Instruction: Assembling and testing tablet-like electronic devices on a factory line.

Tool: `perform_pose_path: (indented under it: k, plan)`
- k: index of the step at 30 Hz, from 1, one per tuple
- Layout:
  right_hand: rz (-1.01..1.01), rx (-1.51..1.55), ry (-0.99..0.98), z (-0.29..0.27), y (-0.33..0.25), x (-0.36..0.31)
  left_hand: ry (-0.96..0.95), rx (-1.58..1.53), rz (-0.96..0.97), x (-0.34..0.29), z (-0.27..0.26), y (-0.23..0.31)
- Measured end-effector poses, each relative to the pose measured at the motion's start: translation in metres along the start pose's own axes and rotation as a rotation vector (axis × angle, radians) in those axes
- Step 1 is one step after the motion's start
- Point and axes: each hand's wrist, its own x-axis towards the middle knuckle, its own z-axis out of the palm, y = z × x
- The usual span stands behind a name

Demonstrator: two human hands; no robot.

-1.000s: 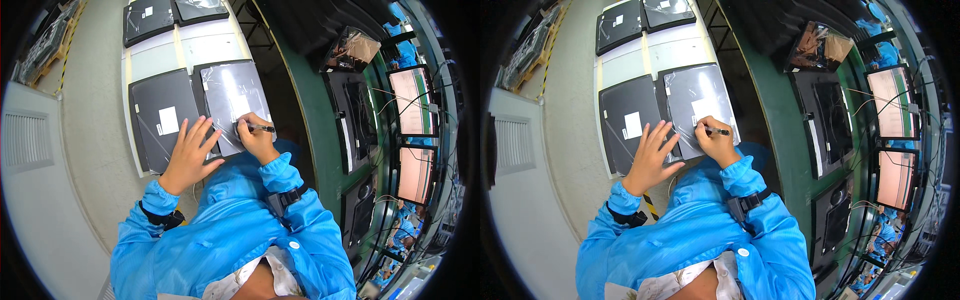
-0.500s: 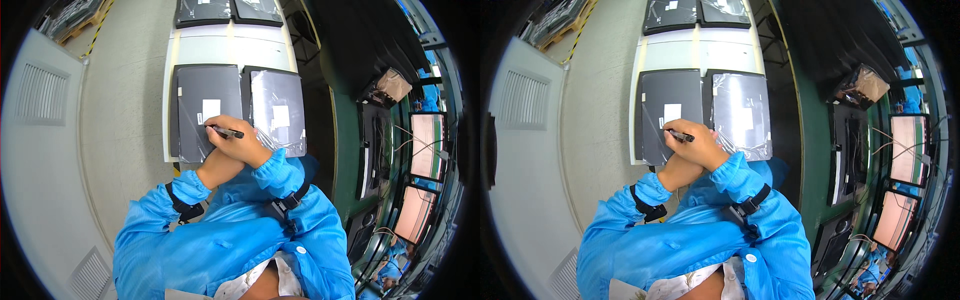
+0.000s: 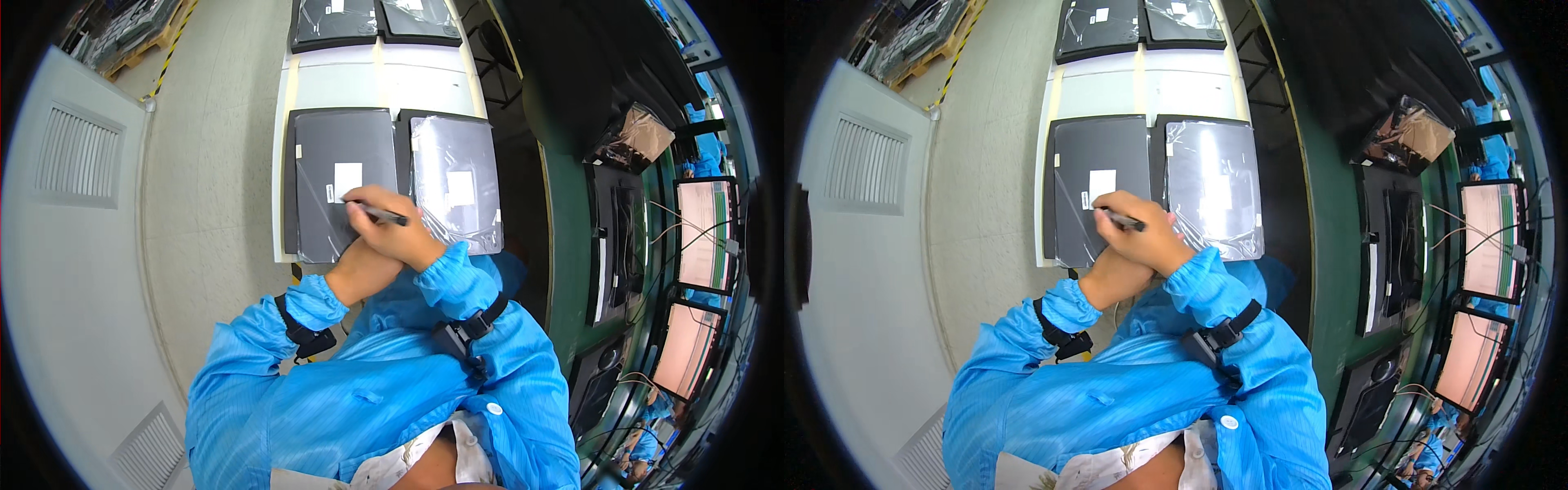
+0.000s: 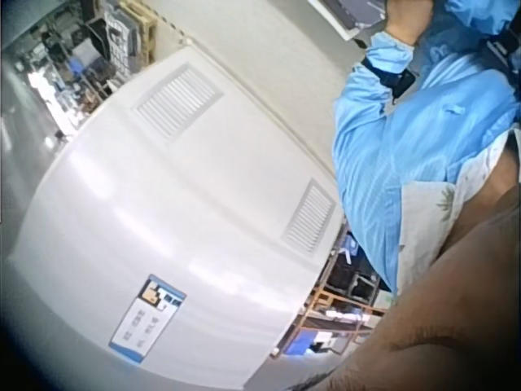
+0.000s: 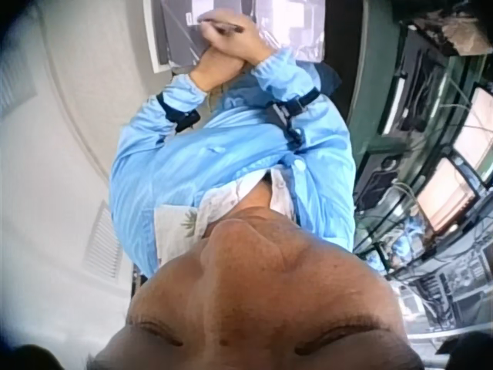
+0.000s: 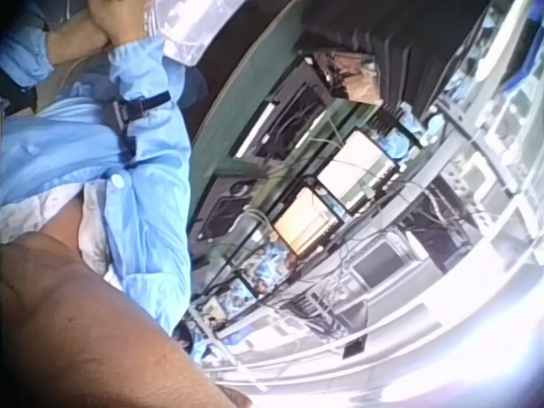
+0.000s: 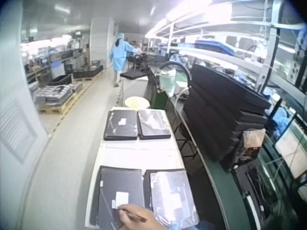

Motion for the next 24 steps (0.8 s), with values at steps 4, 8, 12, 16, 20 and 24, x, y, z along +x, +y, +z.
perform_pose_path:
  k: [4, 8, 12, 16, 20, 24]
  plan:
    - [0.000, 0.164, 0.363, -0.029, -0.010, -0.030, 0.044, 0.076, 0.044, 0.013, -0.005, 0.002]
    - [0.102, 0.297, 0.467, -0.067, -0.031, -0.089, 0.151, 0.356, 0.174, 0.037, -0.019, -0.006]
    - [0.195, 0.132, 0.489, -0.114, -0.072, -0.152, 0.123, 0.396, 0.223, 0.093, -0.049, -0.046]
    - [0.173, -0.234, 0.659, -0.137, -0.102, -0.223, 0.024, 0.421, 0.270, 0.169, -0.065, -0.078]
    - [0.359, -0.434, 1.063, -0.131, -0.136, -0.272, -0.081, 0.562, 0.340, 0.243, -0.126, -0.118]
    - [0.670, -0.560, 1.424, -0.082, -0.165, -0.313, 0.036, 0.722, 0.771, 0.312, -0.168, -0.137]
